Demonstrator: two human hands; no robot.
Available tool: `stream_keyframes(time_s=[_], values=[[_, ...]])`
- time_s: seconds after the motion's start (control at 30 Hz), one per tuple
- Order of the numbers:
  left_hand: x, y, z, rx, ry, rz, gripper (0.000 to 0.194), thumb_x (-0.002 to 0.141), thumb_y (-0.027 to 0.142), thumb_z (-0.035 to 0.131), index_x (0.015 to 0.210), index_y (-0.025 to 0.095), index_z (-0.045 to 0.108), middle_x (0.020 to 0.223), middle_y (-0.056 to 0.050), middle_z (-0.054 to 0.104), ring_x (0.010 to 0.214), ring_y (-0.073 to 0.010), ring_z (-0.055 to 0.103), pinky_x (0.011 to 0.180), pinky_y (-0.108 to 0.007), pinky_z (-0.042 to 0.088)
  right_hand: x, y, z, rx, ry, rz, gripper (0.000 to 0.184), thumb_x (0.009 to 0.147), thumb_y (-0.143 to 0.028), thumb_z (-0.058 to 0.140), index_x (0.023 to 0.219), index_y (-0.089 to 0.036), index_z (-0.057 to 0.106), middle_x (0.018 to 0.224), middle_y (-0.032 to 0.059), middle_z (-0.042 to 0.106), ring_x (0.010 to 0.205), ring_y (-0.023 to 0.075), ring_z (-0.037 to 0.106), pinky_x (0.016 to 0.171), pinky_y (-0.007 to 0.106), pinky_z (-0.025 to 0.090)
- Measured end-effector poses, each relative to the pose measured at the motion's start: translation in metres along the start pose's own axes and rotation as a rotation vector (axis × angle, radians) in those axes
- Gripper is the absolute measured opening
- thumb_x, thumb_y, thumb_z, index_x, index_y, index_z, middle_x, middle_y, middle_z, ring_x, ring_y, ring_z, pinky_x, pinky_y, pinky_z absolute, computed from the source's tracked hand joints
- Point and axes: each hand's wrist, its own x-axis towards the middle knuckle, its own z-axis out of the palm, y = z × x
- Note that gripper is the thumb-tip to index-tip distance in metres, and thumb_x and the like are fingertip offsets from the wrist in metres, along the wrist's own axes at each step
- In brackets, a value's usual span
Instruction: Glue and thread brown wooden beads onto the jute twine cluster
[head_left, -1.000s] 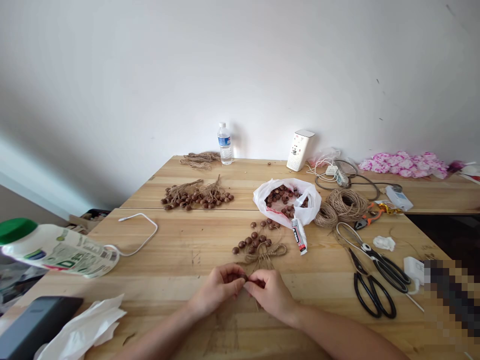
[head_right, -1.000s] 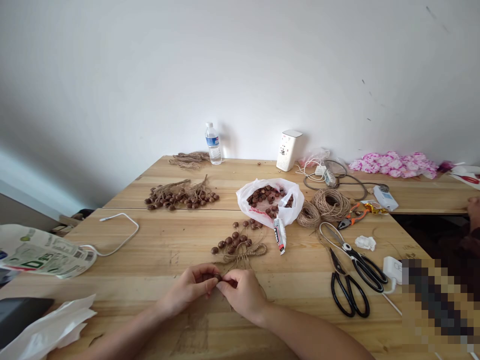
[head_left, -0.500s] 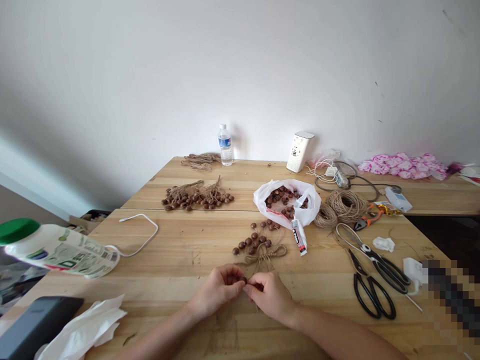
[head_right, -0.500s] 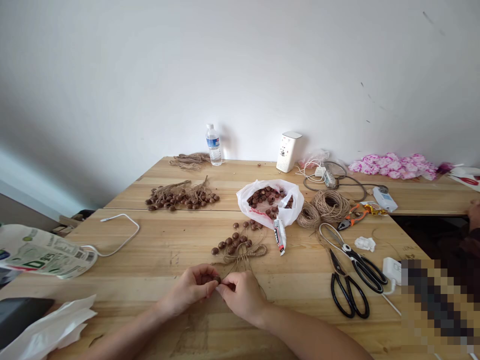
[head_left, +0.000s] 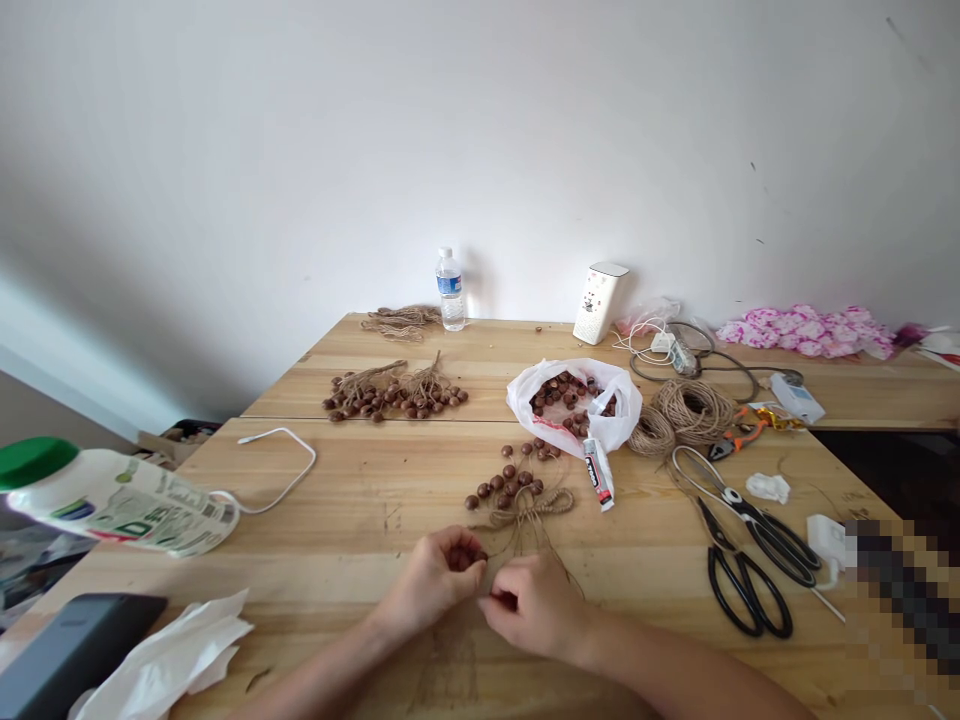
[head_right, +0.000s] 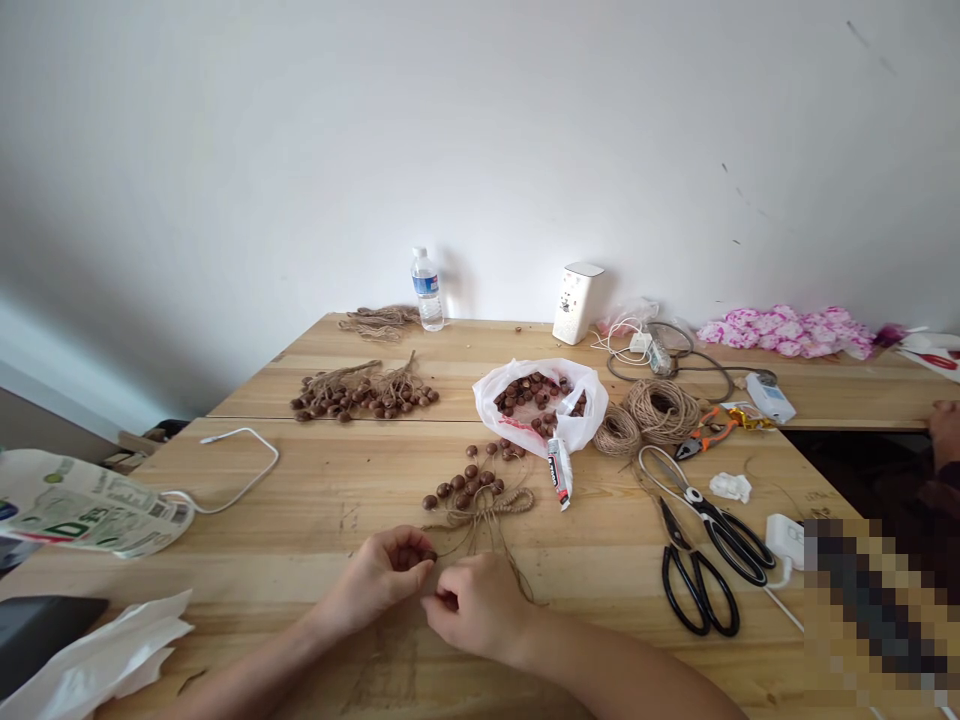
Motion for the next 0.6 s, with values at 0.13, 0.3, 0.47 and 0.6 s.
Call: stream_keyframes(time_s=[0.13,0.3,0.47,0.6], values=[[-0.002,0.003,-0.002,0.058,0.019,0.070,0.009,0.068,0.023,0.060,0.072,0.015,0.061,0.056,0.003,0.056,0.052,-0.0111,0.049,0.047,-0.021,0.037,-0.003,-0.002,0.001,-0.153,-0.043,-0.071,0.016,0.075,-0.026,0.059,0.063,-0.017,0.066,0.063,0.0034,0.066,0.053,0.0135,0.056,0.051,0.023,0.034],[-0.004,0.007,-0.001,0.131,0.055,0.138,0.007,0.068,0.020,0.058,0.072,0.015,0.062,0.059,0.001,0.056,0.054,-0.0120,0.049,0.050,-0.022,0.039,-0.004,-0.006,0.000,-0.238,-0.097,-0.107,0.017,0.077,-0.029,0.059,0.068,-0.017,0.066,0.067,0.0034,0.066,0.057,0.0148,0.058,0.052,0.023,0.036],[-0.005,0.013,-0.002,0.205,0.084,0.166,0.005,0.066,0.016,0.057,0.069,0.016,0.061,0.058,0.002,0.055,0.054,-0.0118,0.047,0.049,-0.022,0.038,-0.005,-0.008,-0.001,-0.272,-0.151,-0.096,0.018,0.080,-0.031,0.056,0.072,-0.017,0.065,0.072,0.0037,0.066,0.062,0.0158,0.059,0.055,0.024,0.038],[-0.005,0.013,-0.003,0.272,0.081,0.211,0.006,0.068,0.015,0.055,0.069,0.016,0.060,0.059,0.001,0.054,0.055,-0.0118,0.047,0.050,-0.021,0.038,-0.005,-0.010,-0.002,-0.292,-0.185,-0.091,0.018,0.081,-0.031,0.055,0.075,-0.017,0.064,0.075,0.0042,0.066,0.065,0.0166,0.060,0.057,0.024,0.038]])
